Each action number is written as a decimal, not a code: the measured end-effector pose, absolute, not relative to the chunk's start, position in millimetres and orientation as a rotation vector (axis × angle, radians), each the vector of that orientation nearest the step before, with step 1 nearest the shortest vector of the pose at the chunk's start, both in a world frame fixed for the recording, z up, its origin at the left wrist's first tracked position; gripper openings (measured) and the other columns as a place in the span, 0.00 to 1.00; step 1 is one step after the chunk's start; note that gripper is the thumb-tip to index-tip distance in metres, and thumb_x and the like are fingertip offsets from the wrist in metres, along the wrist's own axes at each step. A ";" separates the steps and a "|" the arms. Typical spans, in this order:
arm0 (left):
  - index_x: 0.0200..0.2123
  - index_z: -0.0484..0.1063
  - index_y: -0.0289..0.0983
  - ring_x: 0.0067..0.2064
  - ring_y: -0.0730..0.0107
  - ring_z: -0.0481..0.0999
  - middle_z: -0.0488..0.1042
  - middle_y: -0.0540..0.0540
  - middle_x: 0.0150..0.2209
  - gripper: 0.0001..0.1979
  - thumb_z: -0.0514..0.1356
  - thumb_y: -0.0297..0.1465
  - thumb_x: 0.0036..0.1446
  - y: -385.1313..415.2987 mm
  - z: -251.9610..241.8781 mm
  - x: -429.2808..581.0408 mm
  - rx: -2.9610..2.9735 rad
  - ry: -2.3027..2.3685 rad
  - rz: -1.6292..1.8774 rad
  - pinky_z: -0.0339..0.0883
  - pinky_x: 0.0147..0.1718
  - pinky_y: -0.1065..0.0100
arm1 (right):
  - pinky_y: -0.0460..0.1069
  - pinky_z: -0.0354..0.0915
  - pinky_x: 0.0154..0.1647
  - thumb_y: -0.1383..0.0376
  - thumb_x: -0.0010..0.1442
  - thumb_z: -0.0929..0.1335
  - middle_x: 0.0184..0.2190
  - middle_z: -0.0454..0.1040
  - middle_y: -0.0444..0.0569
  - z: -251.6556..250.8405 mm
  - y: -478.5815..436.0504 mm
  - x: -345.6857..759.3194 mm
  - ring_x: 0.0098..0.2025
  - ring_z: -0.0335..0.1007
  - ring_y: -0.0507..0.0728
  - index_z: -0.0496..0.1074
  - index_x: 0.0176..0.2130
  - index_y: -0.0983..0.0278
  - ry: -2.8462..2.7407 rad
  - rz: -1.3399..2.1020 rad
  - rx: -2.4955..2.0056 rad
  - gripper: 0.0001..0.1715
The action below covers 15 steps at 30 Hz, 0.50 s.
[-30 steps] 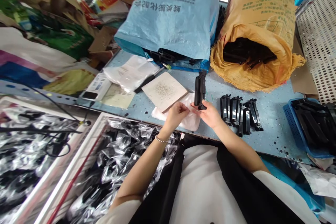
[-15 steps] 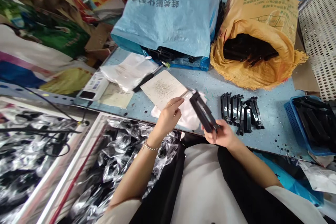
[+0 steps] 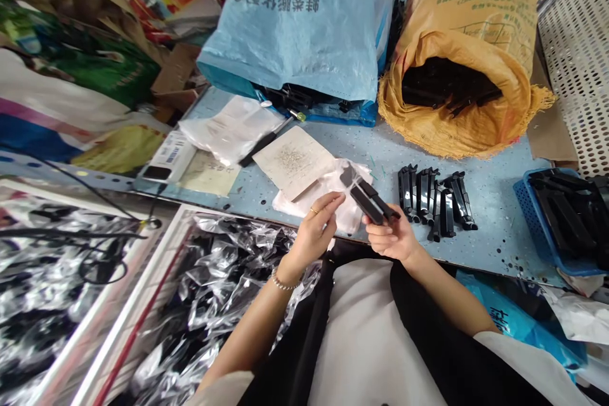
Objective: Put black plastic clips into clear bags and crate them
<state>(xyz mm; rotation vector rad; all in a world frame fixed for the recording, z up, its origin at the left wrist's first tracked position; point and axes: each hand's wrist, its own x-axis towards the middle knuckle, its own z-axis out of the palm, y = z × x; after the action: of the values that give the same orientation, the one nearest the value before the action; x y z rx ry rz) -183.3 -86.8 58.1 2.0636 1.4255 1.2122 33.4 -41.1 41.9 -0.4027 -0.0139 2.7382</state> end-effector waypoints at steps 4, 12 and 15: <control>0.70 0.57 0.46 0.61 0.61 0.74 0.71 0.38 0.60 0.32 0.51 0.20 0.67 -88.6 50.1 -171.6 2.211 1.362 1.290 0.72 0.59 0.59 | 0.42 0.46 0.14 0.49 0.60 0.66 0.15 0.52 0.32 44.7 -45.7 34.1 0.14 0.36 0.45 0.71 0.38 0.69 -0.022 2.708 -0.435 0.24; 0.73 0.49 0.43 0.65 0.60 0.69 0.66 0.36 0.64 0.37 0.49 0.16 0.64 -105.3 54.8 -144.8 2.249 1.050 1.031 0.71 0.61 0.57 | 0.46 0.58 0.25 0.52 0.59 0.71 0.24 0.66 0.39 46.9 -66.0 27.9 0.24 0.61 0.51 0.69 0.35 0.61 -1.264 1.626 -1.418 0.15; 0.71 0.53 0.41 0.65 0.55 0.69 0.64 0.33 0.66 0.34 0.52 0.19 0.65 -104.6 66.0 -145.5 2.258 1.110 0.931 0.73 0.59 0.55 | 0.48 0.63 0.32 0.57 0.61 0.71 0.31 0.72 0.43 67.5 -76.5 32.4 0.31 0.67 0.54 0.71 0.47 0.61 -1.715 1.447 -1.326 0.17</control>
<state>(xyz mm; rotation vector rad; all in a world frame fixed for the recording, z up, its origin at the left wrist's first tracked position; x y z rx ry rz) -145.5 -104.6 66.0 2.2575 1.1105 0.9308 32.4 -76.5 67.5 -1.3258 -1.7149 1.4475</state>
